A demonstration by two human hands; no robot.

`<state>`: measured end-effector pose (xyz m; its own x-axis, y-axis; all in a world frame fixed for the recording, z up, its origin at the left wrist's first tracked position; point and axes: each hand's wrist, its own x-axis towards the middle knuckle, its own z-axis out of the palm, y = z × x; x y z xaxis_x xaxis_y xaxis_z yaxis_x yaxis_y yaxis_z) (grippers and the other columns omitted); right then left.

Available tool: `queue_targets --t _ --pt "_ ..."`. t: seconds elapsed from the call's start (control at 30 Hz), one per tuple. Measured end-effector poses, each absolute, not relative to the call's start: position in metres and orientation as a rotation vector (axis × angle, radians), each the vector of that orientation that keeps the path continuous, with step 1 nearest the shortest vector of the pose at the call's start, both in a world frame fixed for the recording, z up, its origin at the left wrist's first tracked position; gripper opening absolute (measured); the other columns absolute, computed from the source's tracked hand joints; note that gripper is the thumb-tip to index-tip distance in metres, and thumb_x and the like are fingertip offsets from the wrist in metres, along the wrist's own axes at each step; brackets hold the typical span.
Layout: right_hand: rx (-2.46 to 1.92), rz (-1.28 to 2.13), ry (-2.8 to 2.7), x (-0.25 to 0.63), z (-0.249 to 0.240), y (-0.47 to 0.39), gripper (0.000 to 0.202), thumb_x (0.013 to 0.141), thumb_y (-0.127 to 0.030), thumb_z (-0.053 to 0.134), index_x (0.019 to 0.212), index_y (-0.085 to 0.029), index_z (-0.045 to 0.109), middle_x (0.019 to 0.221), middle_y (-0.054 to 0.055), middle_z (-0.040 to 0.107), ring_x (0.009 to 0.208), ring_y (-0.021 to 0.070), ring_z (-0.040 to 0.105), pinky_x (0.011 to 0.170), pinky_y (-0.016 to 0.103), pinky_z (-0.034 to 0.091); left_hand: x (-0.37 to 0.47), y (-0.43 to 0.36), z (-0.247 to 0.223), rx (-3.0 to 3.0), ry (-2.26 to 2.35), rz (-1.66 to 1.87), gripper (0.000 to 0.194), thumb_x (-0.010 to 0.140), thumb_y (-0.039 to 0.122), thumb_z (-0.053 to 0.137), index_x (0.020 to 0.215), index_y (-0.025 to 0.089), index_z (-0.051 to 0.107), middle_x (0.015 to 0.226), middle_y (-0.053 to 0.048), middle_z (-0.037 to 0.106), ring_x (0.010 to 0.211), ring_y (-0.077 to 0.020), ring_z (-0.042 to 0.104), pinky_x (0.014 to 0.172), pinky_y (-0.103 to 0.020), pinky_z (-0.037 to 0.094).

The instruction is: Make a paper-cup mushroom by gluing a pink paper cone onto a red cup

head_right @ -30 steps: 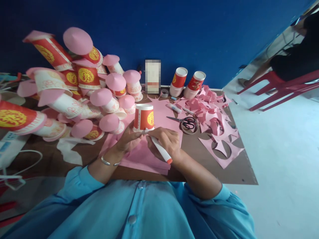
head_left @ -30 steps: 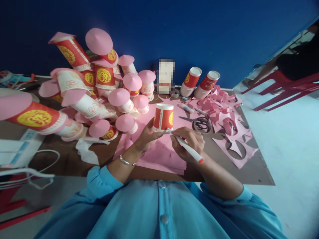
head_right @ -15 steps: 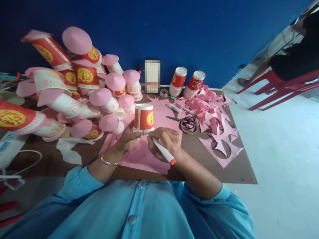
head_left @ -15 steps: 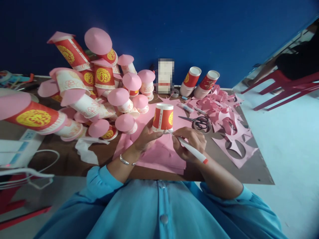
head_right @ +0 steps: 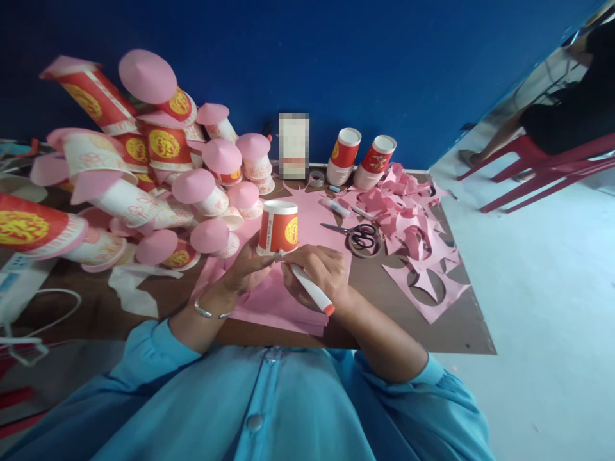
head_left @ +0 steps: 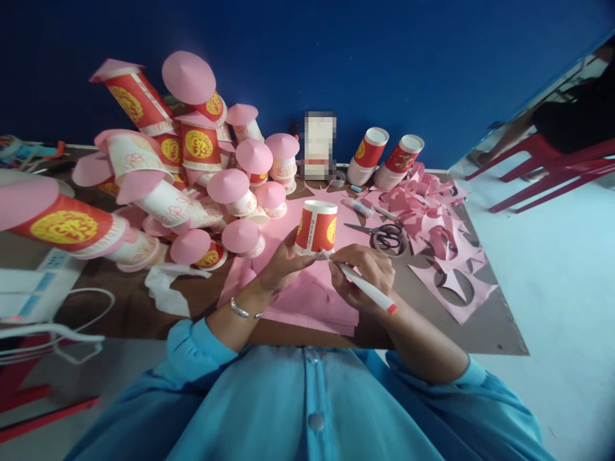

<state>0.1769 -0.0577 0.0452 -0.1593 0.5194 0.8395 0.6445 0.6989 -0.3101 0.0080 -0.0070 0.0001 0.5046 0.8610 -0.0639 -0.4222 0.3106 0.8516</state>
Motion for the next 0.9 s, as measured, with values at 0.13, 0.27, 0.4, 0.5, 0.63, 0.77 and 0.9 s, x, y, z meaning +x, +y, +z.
queue_targets --t 0.13,0.27,0.4,0.5,0.63,0.77,0.9 --pt "-0.922 -0.144 -1.817 0.177 0.045 -0.057 0.010 0.094 -0.016 0.062 0.101 -0.023 0.060 0.076 0.000 0.074 0.063 0.0146 0.073 0.056 0.025 0.058 0.008 -0.006 -0.004 0.890 0.579 0.913 0.056 0.072 0.026 0.091 0.123 0.028 0.069 0.115 -0.004 0.079 0.117 -0.0299 0.072 0.104 -0.047 0.055" --pt "-0.948 -0.178 -1.792 0.176 0.046 -0.058 0.013 0.093 -0.013 0.065 0.100 -0.023 0.059 0.075 0.000 0.075 0.062 0.0131 0.072 0.057 0.023 0.058 0.007 -0.006 -0.006 0.883 0.560 0.924 0.056 0.072 0.026 0.092 0.122 0.028 0.069 0.114 -0.004 0.079 0.117 -0.0301 0.072 0.105 -0.047 0.054" --pt "-0.959 -0.190 -1.796 0.177 0.048 -0.059 0.013 0.092 -0.013 0.064 0.100 -0.022 0.059 0.075 0.000 0.074 0.060 0.0127 0.071 0.057 0.023 0.056 0.008 -0.006 -0.002 0.882 0.541 0.918 0.054 0.072 0.028 0.092 0.120 0.029 0.070 0.110 -0.003 0.079 0.114 -0.0294 0.074 0.103 -0.046 0.056" --pt "-0.960 -0.194 -1.802 0.177 0.048 -0.059 0.012 0.092 -0.013 0.063 0.099 -0.023 0.058 0.074 -0.001 0.074 0.059 0.0127 0.070 0.056 0.023 0.055 0.008 -0.007 0.002 0.880 0.531 0.916 0.054 0.070 0.030 0.093 0.119 0.028 0.070 0.109 -0.003 0.079 0.111 -0.0287 0.074 0.103 -0.046 0.056" --pt "-0.962 -0.189 -1.803 0.176 0.048 -0.059 0.013 0.091 -0.013 0.062 0.098 -0.023 0.058 0.074 -0.001 0.074 0.058 0.0127 0.069 0.055 0.024 0.054 0.008 -0.007 0.004 0.861 0.518 0.916 0.053 0.072 0.028 0.091 0.120 0.028 0.070 0.111 -0.004 0.079 0.111 -0.0283 0.074 0.104 -0.048 0.056" --pt "-0.952 -0.192 -1.804 0.176 0.048 -0.059 0.014 0.091 -0.012 0.063 0.099 -0.023 0.059 0.074 -0.001 0.073 0.056 0.0126 0.069 0.055 0.024 0.054 0.007 -0.007 0.004 0.859 0.543 0.919 0.057 0.070 0.029 0.092 0.122 0.029 0.069 0.112 -0.004 0.078 0.115 -0.0303 0.073 0.104 -0.047 0.056" --pt "-0.962 -0.192 -1.803 0.176 0.048 -0.058 0.015 0.091 -0.012 0.063 0.099 -0.024 0.059 0.075 -0.001 0.074 0.057 0.0127 0.069 0.055 0.024 0.054 0.007 -0.007 0.003 0.864 0.546 0.921 0.060 0.069 0.030 0.093 0.124 0.027 0.069 0.113 -0.005 0.078 0.118 -0.0303 0.072 0.106 -0.048 0.055"
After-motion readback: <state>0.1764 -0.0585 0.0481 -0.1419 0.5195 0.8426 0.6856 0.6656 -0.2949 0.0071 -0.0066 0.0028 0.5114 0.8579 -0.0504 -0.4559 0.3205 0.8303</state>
